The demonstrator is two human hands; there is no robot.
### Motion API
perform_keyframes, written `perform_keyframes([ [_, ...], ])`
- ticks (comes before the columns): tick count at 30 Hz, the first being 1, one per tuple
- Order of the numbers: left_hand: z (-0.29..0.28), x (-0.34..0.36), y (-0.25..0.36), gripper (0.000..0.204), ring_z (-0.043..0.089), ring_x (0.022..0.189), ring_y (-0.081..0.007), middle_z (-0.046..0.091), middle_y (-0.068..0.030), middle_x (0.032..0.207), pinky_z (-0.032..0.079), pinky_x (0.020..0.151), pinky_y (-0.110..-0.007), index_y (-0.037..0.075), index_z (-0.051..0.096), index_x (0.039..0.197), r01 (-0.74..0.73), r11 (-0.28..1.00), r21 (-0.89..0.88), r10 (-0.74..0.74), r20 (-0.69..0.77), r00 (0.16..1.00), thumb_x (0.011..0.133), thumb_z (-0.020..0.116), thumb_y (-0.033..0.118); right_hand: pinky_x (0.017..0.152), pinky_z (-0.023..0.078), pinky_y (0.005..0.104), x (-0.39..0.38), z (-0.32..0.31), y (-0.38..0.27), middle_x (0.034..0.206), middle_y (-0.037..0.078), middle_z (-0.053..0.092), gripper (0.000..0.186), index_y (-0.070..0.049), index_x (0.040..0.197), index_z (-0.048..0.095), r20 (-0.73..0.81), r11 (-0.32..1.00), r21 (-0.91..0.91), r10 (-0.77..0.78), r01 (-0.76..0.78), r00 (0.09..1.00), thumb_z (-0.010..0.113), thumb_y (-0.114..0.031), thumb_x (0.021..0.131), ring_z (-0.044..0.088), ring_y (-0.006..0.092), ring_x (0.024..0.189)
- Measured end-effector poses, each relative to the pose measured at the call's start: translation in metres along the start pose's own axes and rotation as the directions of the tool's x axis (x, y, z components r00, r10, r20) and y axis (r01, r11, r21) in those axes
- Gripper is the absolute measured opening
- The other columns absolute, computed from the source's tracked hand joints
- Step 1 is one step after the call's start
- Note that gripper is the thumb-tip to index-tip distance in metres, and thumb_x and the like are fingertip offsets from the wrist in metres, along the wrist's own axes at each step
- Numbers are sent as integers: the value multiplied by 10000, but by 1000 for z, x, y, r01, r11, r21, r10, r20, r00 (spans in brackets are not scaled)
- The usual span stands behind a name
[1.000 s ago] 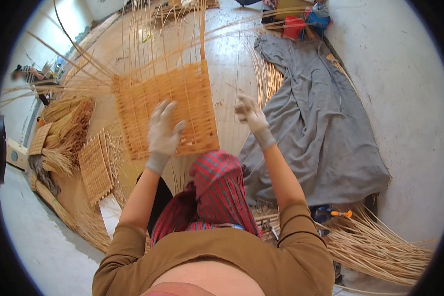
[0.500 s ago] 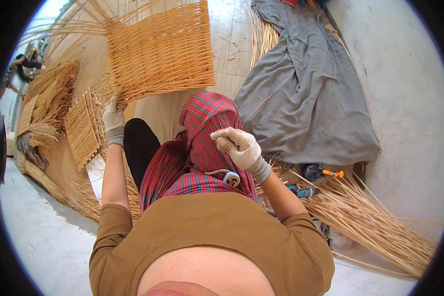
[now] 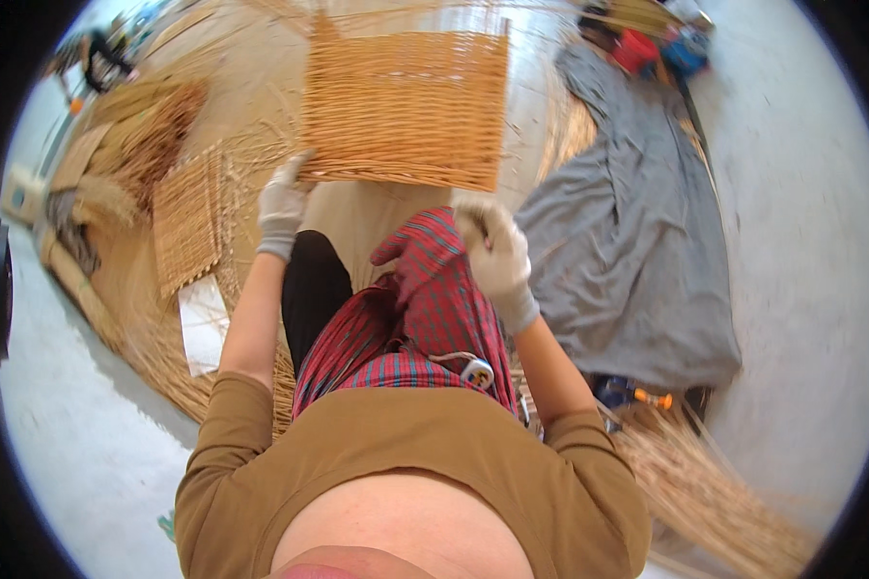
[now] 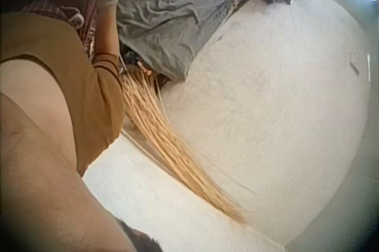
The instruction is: Weave a wicker basket using wood strips.
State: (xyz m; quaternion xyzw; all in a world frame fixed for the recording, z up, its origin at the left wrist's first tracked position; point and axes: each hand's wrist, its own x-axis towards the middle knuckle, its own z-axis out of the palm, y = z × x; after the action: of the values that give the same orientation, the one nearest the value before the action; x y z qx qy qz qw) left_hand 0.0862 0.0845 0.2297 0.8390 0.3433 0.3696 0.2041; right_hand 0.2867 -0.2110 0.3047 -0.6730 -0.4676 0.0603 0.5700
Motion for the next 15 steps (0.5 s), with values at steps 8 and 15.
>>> perform_keyframes([
  [8,9,-4,-23,555,650,1050,-342,671,-151,1158,532,884,-407,257,623,1302,133,982,-132,-132,21,991,803,720,34,731,535,403,-133,-18,-4,935,108,717,150,-84,1002,694,414,940,-271,-81,208,907,704,-110,854,680,309,840],
  [15,-14,-35,9,639,668,1051,-248,677,-123,1186,548,897,-335,158,628,1296,199,973,-118,-192,67,979,722,736,-100,713,542,388,-188,-23,-16,888,115,734,126,-64,966,721,187,954,-222,244,-201,952,736,-110,849,701,310,806],
])
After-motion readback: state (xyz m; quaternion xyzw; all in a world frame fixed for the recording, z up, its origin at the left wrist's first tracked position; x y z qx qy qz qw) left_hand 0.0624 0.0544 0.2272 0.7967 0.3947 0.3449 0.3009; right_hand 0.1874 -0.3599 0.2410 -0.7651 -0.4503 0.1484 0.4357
